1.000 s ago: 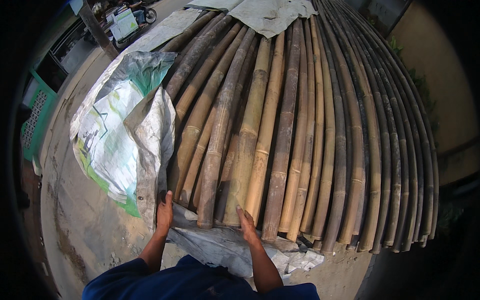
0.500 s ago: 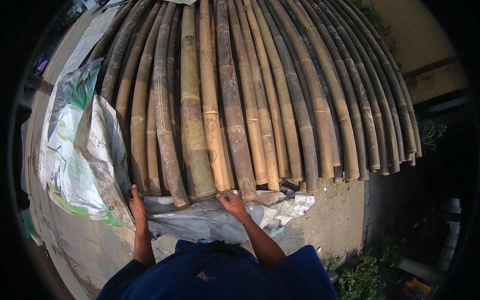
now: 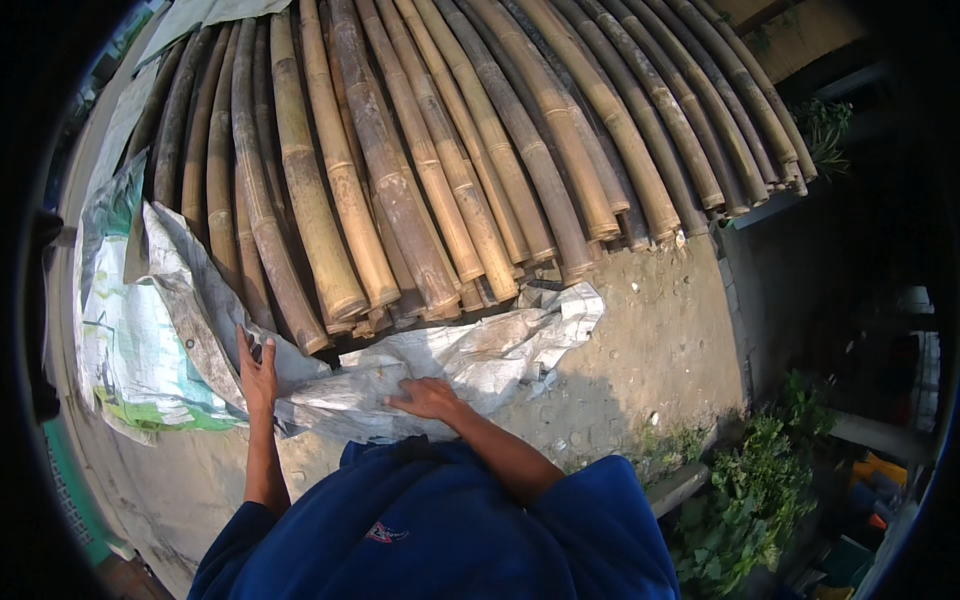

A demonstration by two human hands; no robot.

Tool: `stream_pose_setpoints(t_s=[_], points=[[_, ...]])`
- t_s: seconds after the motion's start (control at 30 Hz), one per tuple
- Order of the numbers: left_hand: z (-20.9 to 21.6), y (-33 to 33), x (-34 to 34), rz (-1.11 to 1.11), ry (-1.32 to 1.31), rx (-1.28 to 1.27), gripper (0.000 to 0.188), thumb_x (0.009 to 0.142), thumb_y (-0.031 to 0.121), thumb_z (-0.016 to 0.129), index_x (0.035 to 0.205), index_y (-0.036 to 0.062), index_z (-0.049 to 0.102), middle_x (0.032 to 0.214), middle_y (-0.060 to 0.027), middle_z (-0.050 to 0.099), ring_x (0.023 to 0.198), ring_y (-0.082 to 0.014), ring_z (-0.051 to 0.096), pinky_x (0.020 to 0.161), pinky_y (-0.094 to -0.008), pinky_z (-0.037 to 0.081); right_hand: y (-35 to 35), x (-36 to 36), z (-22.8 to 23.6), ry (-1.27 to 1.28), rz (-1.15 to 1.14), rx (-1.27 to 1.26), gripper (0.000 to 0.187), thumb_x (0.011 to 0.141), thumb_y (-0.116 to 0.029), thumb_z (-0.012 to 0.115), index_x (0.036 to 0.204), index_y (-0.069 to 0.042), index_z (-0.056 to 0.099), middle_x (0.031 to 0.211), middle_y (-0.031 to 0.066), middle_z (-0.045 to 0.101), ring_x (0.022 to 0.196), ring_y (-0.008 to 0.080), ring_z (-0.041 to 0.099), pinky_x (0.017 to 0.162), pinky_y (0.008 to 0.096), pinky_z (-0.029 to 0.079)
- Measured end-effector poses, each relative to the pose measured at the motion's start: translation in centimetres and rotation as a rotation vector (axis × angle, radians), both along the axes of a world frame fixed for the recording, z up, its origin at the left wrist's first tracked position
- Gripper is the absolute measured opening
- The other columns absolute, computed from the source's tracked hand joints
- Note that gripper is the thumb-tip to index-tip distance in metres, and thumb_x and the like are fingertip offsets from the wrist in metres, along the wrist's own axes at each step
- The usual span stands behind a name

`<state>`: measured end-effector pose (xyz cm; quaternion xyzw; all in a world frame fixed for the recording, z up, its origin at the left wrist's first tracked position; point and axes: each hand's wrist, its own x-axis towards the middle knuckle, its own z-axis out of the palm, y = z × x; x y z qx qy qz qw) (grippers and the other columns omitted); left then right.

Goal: The person moves a large sack and a tarp aside, then picks up bamboo poles one at a time from a pile and places them onto a growing stack. The person handles the poles by hand, lifting and positioning them repeatedly.

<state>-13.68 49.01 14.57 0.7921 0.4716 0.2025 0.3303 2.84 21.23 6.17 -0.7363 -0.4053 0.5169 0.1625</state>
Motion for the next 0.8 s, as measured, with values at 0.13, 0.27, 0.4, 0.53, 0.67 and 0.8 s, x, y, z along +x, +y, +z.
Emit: stream_pose_setpoints(t_s=[0.13,0.27,0.4,0.53,0.67,0.8], points=[[0.4,-5.7,-0.2,-0.407,0.203,0.063,0.064,0.095,0.037,0.067,0.146,0.0016,0.049,0.137,-0.0287,0.056,0.128,-0.0439,0.052,0.113,-0.0448,0.035,-2.7,-1.2,0.6,-0.01,-0.034,0.006,0.08,0.091,-0.076,0.045,0.127,-0.007,0.065,0.105,0.0247,0.071,0.107,0.0416,0.066,0.096,0.0498,0.048],[-0.8,-11.4,-1.3,-0.667,0.523,0.178,0.064,0.092,0.055,0.064,0.135,0.0081,0.062,0.129,-0.0162,0.066,0.123,-0.0329,0.059,0.116,-0.0595,0.028,-4.9,-2.4,0.8,-0.01,-0.077,0.051,0.08,0.091,-0.076,0.045,0.128,-0.007,0.065,0.104,0.0235,0.072,0.108,0.0408,0.066,0.096,0.0484,0.048],[-1.6,-13.0,-3.5,-0.723,0.737,0.114,0.065,0.089,0.066,0.06,0.119,0.0101,0.073,0.119,-0.012,0.072,0.122,-0.0305,0.06,0.119,-0.0622,0.02,-6.7,-3.8,0.1,-0.02,-0.135,0.103,0.075,0.092,-0.071,0.05,0.127,-0.007,0.065,0.102,0.0225,0.072,0.107,0.0407,0.066,0.095,0.0472,0.048],[-2.0,-13.1,-5.9,-0.71,0.773,0.071,0.069,0.081,0.072,0.064,0.116,0.0143,0.075,0.119,-0.0102,0.072,0.126,-0.03,0.058,0.118,-0.0649,0.019,-9.1,-3.6,-1.5,-0.12,-0.233,0.17,0.07,0.092,-0.066,0.055,0.123,-0.005,0.067,0.103,0.0217,0.073,0.106,0.0408,0.066,0.098,0.0475,0.046],[-2.4,-13.4,-7.5,-0.747,0.787,0.169,0.062,0.079,0.065,0.071,0.119,0.0178,0.074,0.124,-0.0067,0.07,0.131,-0.0291,0.054,0.119,-0.0655,0.017,-12.5,-3.4,-3.0,-0.445,-0.248,0.251,0.07,0.091,-0.068,0.053,0.114,-0.005,0.072,0.103,0.0205,0.073,0.113,0.0356,0.063,0.106,0.0479,0.037],[-2.9,-12.9,-8.2,-0.805,0.725,0.146,0.043,0.079,0.043,0.079,0.116,0.0211,0.075,0.121,-0.0048,0.071,0.127,-0.0294,0.056,0.119,-0.0653,0.019,-15.2,-4.9,-3.5,-0.323,-0.167,0.118,0.072,0.091,-0.071,0.051,0.111,-0.005,0.073,0.097,0.0211,0.073,0.105,0.0364,0.066,0.1,0.0497,0.039]])
